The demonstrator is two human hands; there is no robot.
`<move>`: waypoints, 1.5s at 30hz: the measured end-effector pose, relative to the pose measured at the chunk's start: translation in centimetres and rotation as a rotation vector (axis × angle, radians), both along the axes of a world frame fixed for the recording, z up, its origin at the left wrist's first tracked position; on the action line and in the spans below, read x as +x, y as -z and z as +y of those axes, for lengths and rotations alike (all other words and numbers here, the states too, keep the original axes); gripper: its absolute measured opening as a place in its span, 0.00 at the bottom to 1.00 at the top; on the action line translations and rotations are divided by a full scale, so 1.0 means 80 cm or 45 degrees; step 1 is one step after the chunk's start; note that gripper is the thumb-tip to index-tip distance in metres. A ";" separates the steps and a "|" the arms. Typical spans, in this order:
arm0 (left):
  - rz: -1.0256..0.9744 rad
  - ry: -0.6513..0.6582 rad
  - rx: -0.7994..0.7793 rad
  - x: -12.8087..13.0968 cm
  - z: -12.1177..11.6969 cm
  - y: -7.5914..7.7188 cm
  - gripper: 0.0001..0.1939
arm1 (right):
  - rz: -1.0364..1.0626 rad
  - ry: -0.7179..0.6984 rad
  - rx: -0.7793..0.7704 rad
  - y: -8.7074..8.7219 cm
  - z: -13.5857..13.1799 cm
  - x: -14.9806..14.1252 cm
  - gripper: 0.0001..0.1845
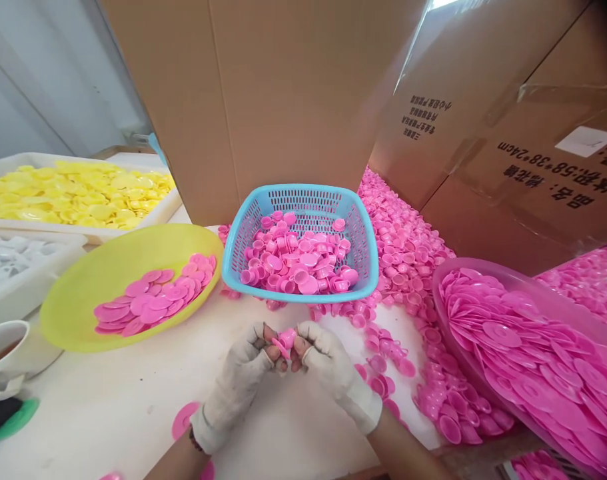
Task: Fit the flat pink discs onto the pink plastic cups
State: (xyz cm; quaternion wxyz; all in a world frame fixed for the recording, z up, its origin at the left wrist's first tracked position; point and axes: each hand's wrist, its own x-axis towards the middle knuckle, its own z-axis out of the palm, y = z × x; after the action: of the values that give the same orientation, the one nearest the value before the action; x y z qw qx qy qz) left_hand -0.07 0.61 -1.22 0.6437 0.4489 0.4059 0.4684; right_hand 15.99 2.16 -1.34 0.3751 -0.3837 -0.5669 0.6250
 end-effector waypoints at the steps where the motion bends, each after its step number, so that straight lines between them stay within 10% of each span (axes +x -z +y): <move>1: 0.029 -0.019 0.014 -0.001 0.000 0.001 0.09 | 0.005 -0.020 0.003 0.000 -0.002 0.000 0.13; 11: 0.322 -0.095 0.137 -0.018 -0.009 0.001 0.12 | -0.252 0.065 0.684 -0.017 -0.015 0.010 0.08; 37: 0.598 -0.281 0.261 -0.009 -0.019 -0.003 0.13 | -0.418 0.111 0.794 -0.023 -0.022 0.003 0.09; 45: 0.799 -0.192 0.781 -0.018 -0.020 -0.004 0.16 | -0.654 0.075 1.071 -0.019 -0.025 0.004 0.07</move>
State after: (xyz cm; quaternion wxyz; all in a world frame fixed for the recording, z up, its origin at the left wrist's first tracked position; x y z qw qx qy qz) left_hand -1.53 -0.98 -0.88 0.2906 0.7087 0.4554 0.4538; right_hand 16.29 0.16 0.16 0.3631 -0.3566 -0.8332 0.2164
